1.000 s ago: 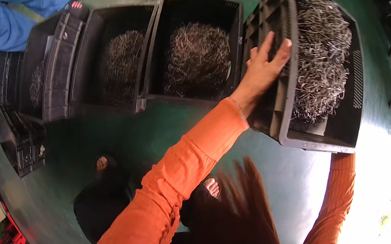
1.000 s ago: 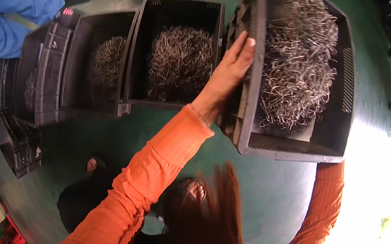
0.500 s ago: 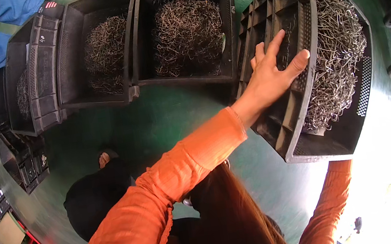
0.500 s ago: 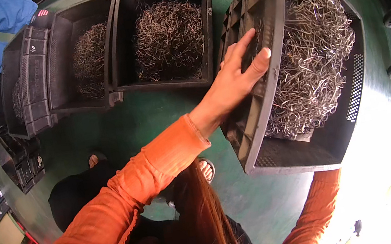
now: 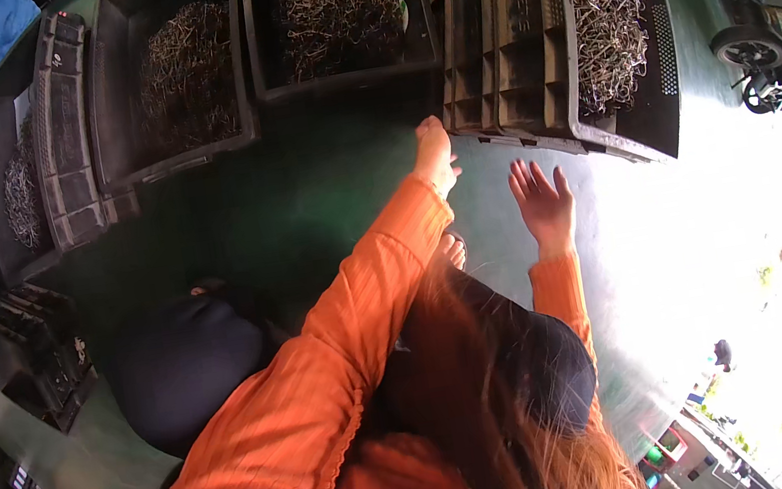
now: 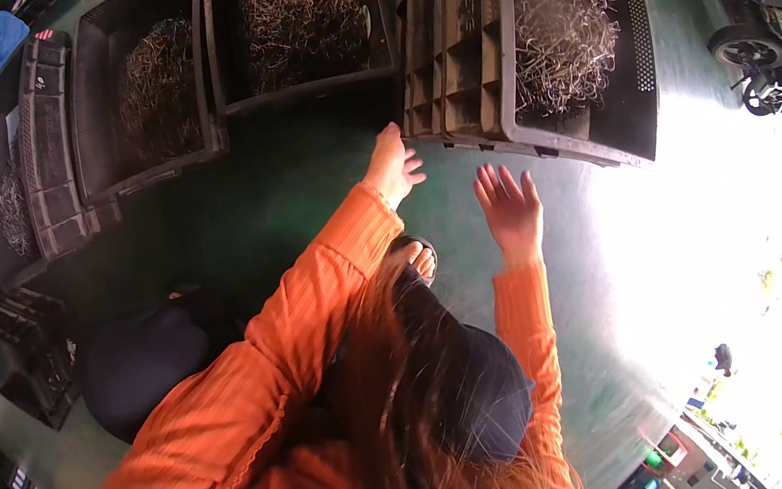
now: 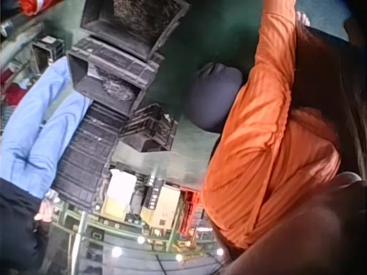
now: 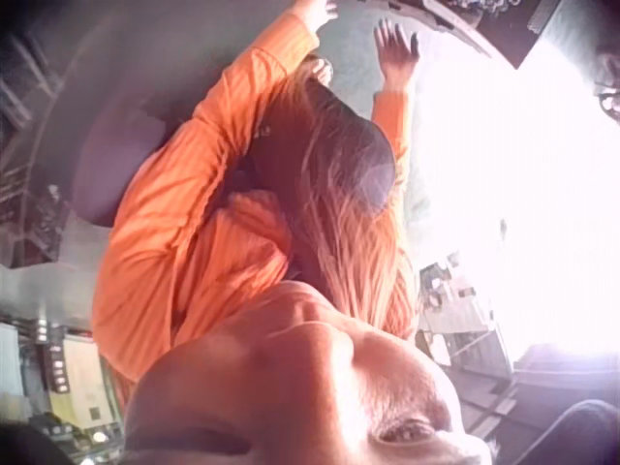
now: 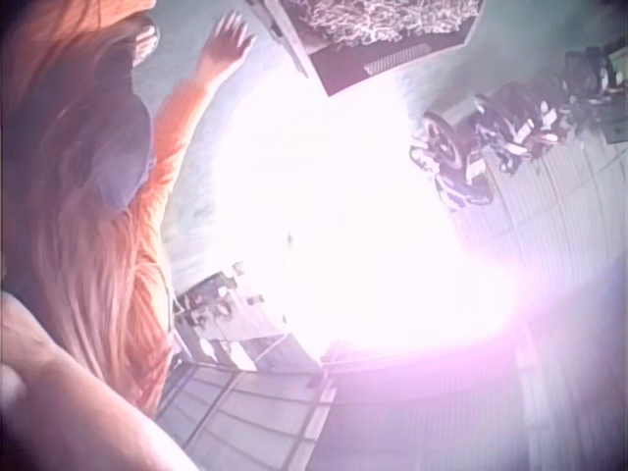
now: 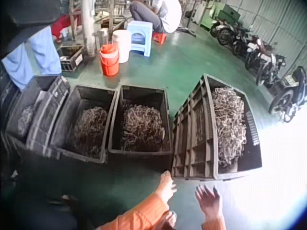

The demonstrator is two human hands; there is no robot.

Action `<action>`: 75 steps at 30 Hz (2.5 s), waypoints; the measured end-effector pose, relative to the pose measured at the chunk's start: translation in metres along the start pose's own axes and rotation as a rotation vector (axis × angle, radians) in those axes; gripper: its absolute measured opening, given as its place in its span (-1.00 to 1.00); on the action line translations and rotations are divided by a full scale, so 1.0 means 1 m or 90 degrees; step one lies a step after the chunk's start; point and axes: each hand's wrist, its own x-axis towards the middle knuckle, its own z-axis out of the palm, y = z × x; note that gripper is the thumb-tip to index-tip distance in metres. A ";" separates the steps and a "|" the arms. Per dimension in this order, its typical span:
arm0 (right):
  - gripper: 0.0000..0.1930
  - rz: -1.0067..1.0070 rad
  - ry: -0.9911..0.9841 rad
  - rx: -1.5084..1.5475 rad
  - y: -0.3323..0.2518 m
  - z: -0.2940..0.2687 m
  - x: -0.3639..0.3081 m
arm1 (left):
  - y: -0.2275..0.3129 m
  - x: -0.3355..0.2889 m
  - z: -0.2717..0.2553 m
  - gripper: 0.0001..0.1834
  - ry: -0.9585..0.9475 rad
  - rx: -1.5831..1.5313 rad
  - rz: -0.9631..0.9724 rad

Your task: The person attaches metal plates to wire hooks, transfers wire hooks into a plastic crate, and empties the crate onto a worktable. Then, the person retrieves an empty crate from a stack.

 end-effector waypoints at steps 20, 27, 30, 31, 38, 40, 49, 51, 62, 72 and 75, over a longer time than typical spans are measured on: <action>-0.64 -0.057 -0.052 0.019 0.014 0.068 -0.005 | -0.023 0.027 -0.013 -0.41 -0.185 -0.162 0.025; -0.61 0.036 -0.121 0.128 -0.013 0.075 -0.014 | -0.022 0.029 0.000 -0.51 -0.140 -0.180 0.045; -0.59 -0.039 -0.016 0.037 -0.009 0.076 -0.007 | -0.023 0.032 0.000 -0.49 -0.113 -0.193 0.037; -0.57 -0.044 -0.016 0.045 -0.013 0.073 -0.001 | -0.023 0.031 0.003 -0.49 -0.106 -0.201 0.035; -0.48 -0.023 -0.041 0.077 -0.006 0.085 0.004 | -0.022 0.027 0.002 -0.48 -0.074 -0.183 0.052; -0.46 -0.021 -0.021 0.082 -0.009 0.086 0.004 | -0.021 0.022 0.004 -0.48 -0.064 -0.180 0.054; -0.60 -0.065 0.000 -0.017 -0.081 0.118 -0.021 | -0.022 0.016 0.010 -0.49 -0.049 -0.191 0.039; -0.62 -0.058 0.008 -0.018 -0.087 0.123 -0.023 | -0.027 0.022 0.014 -0.49 -0.039 -0.206 0.038; -0.57 -0.028 0.074 0.019 -0.114 0.134 -0.022 | -0.048 0.057 0.024 -0.57 0.073 -0.149 0.151; -0.57 -0.039 0.152 0.027 -0.104 0.141 -0.022 | -0.049 0.061 0.022 -0.57 0.085 -0.131 0.157; -0.59 -0.024 0.056 -0.029 -0.084 0.134 -0.022 | -0.041 0.055 0.011 -0.55 0.062 -0.132 0.147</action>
